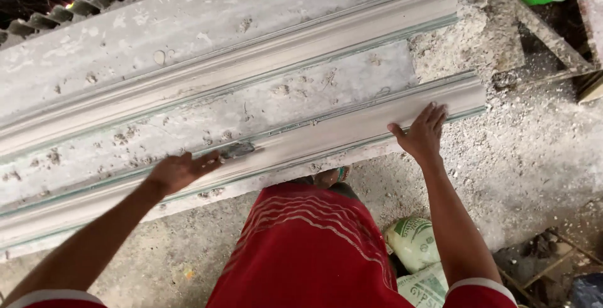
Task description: Refining the edges and decorative grooves of plaster cornices using a hand scraper to remove excess material and imperfections.
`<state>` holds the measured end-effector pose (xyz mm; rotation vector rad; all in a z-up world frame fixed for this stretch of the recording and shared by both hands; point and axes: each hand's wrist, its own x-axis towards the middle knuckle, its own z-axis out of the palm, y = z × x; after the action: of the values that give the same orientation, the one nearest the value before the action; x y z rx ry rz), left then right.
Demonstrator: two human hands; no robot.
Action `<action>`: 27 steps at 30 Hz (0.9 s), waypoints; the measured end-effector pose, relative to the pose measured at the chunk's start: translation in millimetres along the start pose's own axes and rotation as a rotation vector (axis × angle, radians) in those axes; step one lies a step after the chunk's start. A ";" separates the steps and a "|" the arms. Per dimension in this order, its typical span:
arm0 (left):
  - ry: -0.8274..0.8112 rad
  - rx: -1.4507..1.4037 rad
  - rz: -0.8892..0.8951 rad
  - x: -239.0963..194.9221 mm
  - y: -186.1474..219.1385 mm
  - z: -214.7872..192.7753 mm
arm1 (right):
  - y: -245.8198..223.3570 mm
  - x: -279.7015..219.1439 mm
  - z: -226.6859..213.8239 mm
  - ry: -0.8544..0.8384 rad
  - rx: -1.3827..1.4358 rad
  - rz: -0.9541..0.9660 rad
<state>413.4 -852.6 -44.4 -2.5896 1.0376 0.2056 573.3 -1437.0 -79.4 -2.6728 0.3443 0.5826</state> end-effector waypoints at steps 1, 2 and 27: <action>0.001 0.005 0.011 16.2 9.6 -3.7 | -0.4 -2.5 4.6 0.003 0.007 0.009; -0.005 -0.073 0.006 37.0 18.2 -6.8 | -0.9 -1.8 4.7 0.022 0.025 -0.005; -0.041 -1.229 -0.584 106.1 16.1 -74.3 | 19.1 0.4 19.6 0.128 0.243 -0.027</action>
<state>479.4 -958.7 -6.8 -3.7499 -0.0272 0.9752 560.9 -1446.0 -102.0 -2.4806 0.3872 0.3381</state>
